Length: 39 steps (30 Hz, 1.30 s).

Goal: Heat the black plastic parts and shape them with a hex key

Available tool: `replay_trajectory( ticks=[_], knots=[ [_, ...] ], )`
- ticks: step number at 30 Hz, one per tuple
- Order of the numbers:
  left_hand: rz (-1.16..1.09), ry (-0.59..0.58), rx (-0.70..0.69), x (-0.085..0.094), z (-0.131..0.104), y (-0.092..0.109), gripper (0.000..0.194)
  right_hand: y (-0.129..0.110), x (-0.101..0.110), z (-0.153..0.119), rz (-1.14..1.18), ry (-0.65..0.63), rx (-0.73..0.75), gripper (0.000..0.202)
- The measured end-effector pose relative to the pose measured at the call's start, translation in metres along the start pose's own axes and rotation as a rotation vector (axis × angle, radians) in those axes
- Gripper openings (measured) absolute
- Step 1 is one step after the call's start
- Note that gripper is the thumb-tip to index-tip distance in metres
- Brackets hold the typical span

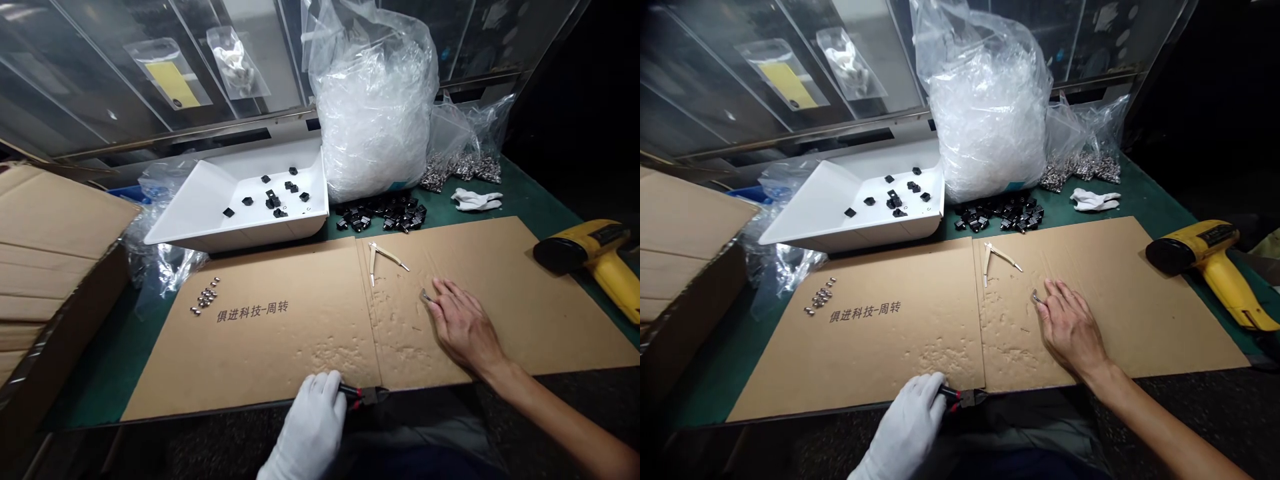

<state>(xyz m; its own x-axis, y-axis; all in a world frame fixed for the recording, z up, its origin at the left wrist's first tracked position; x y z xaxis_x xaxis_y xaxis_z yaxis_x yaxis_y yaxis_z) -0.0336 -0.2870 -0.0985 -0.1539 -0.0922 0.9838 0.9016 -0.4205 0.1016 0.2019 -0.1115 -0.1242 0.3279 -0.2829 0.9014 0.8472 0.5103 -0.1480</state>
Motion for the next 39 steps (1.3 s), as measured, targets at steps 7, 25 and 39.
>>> replay_trajectory(
  ticks=[7, 25, 39],
  knots=[
    [0.018, 0.029, -0.014, 0.003, -0.007, -0.003, 0.021, -0.005, 0.029, -0.032, 0.144, -0.023, 0.177, 0.012],
    [-0.192, -0.007, 0.165, 0.005, -0.003, -0.014, 0.017, -0.018, 0.019, -0.047, 0.485, -0.455, 0.183, 0.044],
    [-0.719, 0.111, 0.795, 0.028, 0.018, -0.068, 0.028, -0.126, -0.007, 0.032, 0.830, -0.413, -0.225, 0.046]
  ],
)
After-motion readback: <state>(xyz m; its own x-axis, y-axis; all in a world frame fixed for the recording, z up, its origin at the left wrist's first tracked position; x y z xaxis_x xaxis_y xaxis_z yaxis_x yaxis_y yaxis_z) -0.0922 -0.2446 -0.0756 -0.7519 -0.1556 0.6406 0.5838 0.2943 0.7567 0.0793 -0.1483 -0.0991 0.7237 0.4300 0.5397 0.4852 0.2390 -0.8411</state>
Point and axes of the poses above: each hand's wrist, its own z-axis towards the middle knuckle, its own x-axis out of the back of the hand, y = z × x, the point moved 8 cm from there along z, towards the middle knuckle, and after that the axes turned 5 degrees about -z, right-handed, at the moved point
